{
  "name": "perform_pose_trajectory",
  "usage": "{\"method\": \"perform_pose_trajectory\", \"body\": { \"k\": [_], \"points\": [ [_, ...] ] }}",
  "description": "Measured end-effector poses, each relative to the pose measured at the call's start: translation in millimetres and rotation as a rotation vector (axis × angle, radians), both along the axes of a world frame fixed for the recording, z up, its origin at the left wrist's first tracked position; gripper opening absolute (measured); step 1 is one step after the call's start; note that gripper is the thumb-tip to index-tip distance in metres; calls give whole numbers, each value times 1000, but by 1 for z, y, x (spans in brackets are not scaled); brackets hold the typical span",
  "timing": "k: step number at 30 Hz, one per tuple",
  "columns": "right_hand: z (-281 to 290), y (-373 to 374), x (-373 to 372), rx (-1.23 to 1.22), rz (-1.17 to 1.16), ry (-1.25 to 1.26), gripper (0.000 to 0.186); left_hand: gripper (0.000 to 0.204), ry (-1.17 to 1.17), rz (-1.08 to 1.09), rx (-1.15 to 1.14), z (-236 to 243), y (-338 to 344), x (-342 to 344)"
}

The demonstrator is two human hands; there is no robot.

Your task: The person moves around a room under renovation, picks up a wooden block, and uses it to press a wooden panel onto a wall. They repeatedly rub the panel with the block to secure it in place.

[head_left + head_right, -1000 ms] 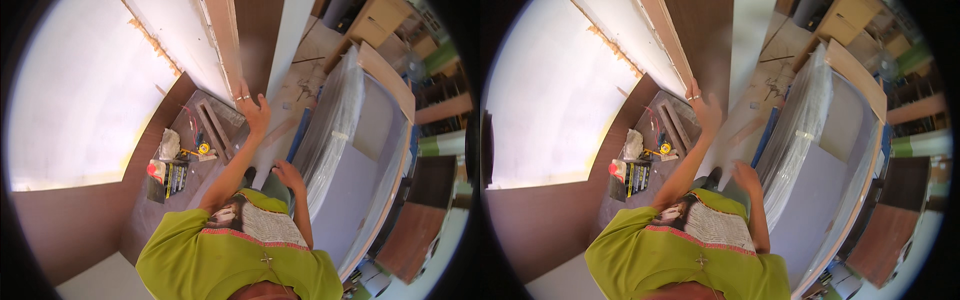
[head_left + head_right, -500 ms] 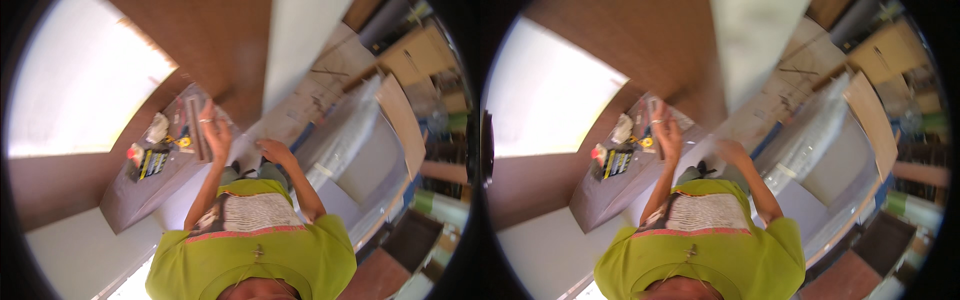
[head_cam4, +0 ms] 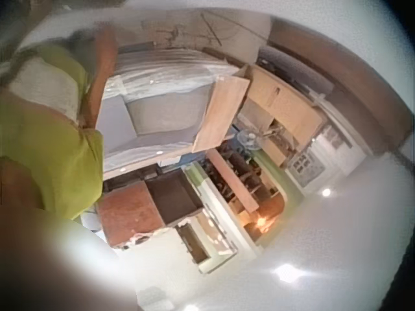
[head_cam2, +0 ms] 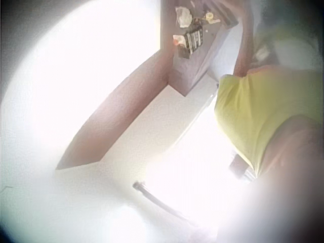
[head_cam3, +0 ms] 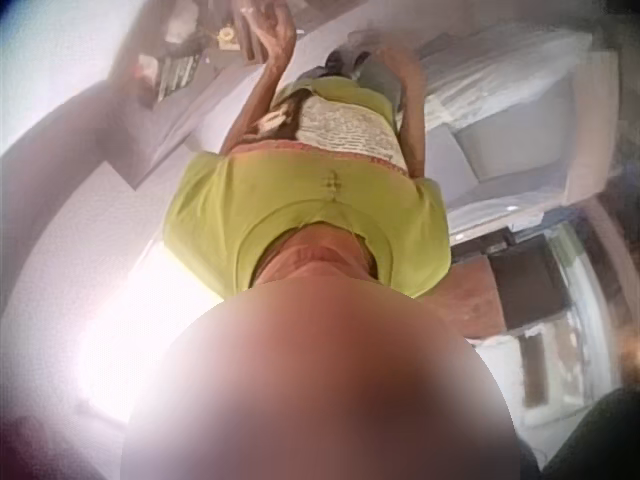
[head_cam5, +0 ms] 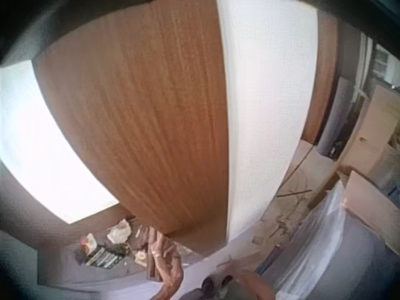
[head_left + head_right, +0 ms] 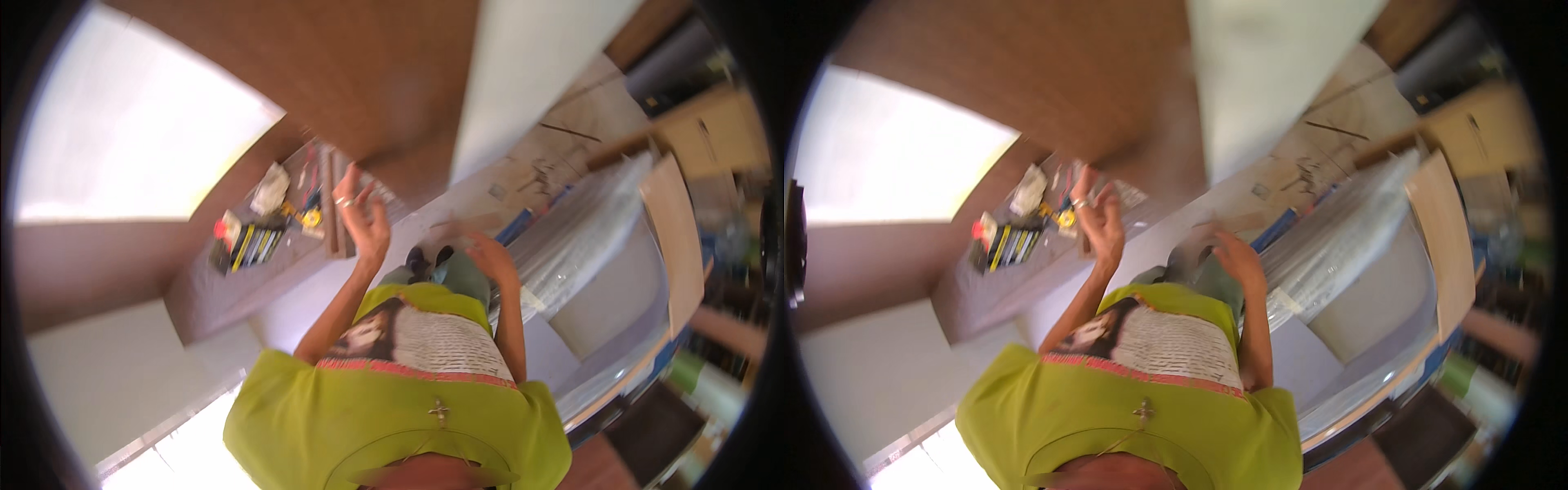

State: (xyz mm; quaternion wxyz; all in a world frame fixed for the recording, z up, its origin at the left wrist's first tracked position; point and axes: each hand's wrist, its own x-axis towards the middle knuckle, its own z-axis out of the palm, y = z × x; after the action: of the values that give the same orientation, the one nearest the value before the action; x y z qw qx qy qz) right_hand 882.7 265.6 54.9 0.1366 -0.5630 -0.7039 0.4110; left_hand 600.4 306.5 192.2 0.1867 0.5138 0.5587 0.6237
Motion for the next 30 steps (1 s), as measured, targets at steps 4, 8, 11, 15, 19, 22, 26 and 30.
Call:
{"method": "perform_pose_trajectory", "body": {
  "k": [4,8,11,15,19,22,26,30],
  "points": [
    [-16,-20,34,-347,-68,-35,49,55,37,82,10,-15,0,-4],
    [-32,8,91,-136,2,-33,46,44,16,140,-36,-47,-8,15],
    [-24,65,145,-75,-75,-71,42,42,18,-19,-377,-71,0,56],
    [11,139,211,44,-229,-139,42,39,171,-412,-570,-63,45,127],
    [28,177,267,70,-376,-92,45,39,344,-787,-507,-38,110,206],
    [21,189,291,65,-408,-81,47,40,445,-931,-606,-26,162,250],
    [-1,210,297,-59,-481,91,46,44,477,-1059,-606,-38,227,302],
    [-19,280,309,-206,-262,246,47,45,488,-1173,-534,-68,303,362]
  ]
}}
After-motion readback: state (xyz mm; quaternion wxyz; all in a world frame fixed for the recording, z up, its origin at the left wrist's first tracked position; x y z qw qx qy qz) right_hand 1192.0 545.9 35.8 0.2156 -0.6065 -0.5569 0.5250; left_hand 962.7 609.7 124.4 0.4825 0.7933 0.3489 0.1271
